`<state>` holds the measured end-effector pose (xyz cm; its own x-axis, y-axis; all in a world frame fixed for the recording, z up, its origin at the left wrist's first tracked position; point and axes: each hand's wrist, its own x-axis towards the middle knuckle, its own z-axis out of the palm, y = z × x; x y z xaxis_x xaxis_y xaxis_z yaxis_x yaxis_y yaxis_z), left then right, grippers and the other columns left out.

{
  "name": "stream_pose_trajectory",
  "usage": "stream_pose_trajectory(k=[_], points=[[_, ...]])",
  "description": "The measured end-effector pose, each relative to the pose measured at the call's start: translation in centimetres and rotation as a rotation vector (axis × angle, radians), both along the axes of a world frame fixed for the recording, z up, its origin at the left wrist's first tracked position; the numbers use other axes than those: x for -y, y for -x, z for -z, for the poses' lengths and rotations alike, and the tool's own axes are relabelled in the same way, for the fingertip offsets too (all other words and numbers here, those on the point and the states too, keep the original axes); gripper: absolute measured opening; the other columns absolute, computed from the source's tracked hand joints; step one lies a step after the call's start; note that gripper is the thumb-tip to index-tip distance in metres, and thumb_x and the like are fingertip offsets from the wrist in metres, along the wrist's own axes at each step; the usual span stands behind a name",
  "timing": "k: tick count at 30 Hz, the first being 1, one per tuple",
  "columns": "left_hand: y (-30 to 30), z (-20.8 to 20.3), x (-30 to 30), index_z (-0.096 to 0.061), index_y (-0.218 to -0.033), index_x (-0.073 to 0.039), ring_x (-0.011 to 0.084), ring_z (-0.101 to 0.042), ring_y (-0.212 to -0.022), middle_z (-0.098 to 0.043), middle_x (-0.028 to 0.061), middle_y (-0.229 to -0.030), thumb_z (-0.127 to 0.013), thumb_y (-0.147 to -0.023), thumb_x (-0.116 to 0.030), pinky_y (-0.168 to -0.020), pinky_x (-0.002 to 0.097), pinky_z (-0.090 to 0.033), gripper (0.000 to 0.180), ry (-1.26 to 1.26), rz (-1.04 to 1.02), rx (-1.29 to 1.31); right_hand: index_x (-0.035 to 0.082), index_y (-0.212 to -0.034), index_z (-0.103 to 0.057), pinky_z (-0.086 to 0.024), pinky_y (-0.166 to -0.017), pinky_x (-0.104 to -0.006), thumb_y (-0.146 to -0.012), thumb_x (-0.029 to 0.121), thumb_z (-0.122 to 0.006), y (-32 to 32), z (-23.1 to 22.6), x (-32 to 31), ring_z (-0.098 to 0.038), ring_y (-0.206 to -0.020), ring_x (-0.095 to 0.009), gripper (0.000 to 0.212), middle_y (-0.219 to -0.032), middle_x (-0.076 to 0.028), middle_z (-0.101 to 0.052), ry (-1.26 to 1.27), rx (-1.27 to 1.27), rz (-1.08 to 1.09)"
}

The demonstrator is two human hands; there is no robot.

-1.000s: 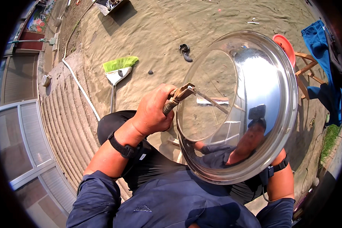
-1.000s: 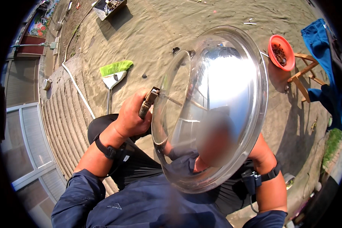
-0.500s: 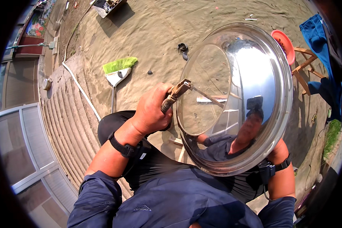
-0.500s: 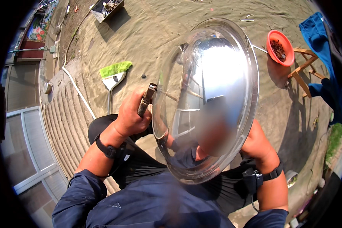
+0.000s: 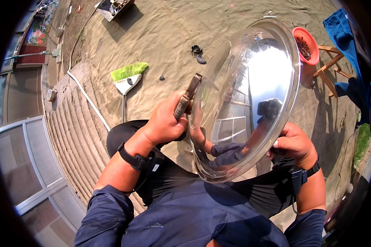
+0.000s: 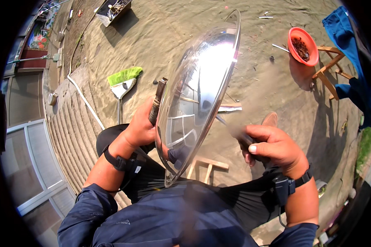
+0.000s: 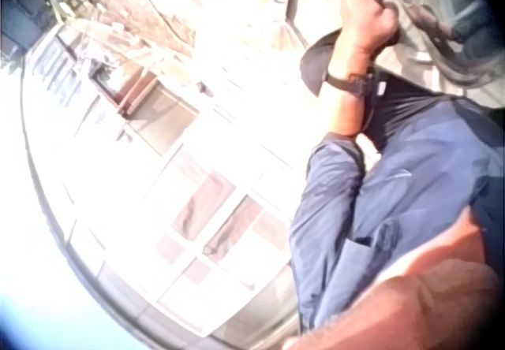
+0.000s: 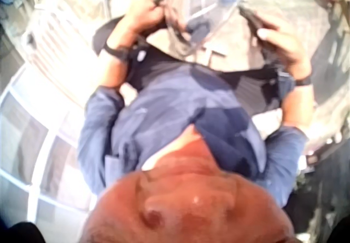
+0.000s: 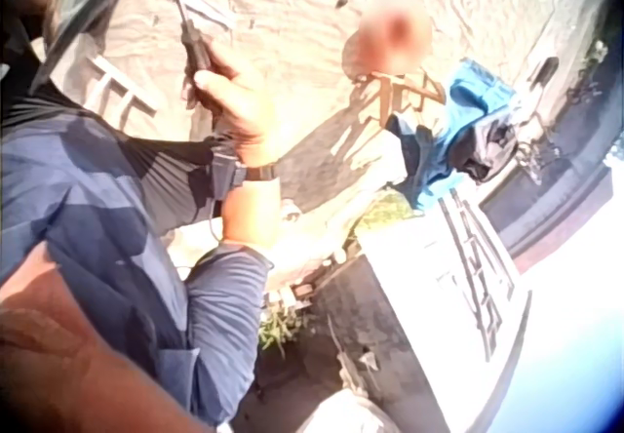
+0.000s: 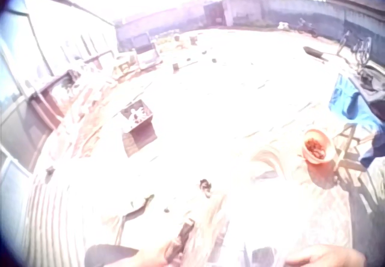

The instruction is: The person uses a screwdriver and pliers to tighten or adjust the handle and center screw on a metallic pot lid, then carries the lid into a kitchen and places it in a cabinet.

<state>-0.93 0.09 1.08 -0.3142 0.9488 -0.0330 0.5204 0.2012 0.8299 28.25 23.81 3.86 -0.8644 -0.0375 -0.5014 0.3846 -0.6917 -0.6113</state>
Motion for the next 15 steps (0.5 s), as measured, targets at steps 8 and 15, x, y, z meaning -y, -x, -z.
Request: stream_pose_trajectory(k=[8,15], points=[[-0.4,-1.0,0.1,-0.054,-0.131,-0.001,0.0114,-0.056,-0.105,-0.065,0.0047,-0.115,-0.090,-0.074,-0.014,-0.093,0.0315,-0.049,0.069,0.209,-0.158,0.752,-0.003,-0.147,-0.047,-0.055,-0.064,-0.0245,-0.097,0.016,-0.063,0.7,-1.9,-0.2,-0.072,-0.085,-0.018,0.056,-0.104,-0.013,-0.067,-0.200,-0.007,0.013],[0.1,-1.5,0.1,-0.054,-0.132,-0.001,0.0118,-0.057,-0.105,-0.065,0.0050,-0.115,-0.089,-0.075,-0.014,-0.093,0.0315,-0.049,0.068,0.258,-0.142,0.822,0.000,-0.146,-0.050,-0.051,-0.055,-0.0227,-0.099,0.016,-0.059,0.7,-1.4,-0.2,-0.072,-0.073,-0.017,0.050,-0.105,-0.012,-0.071,-0.219,0.017,0.028]])
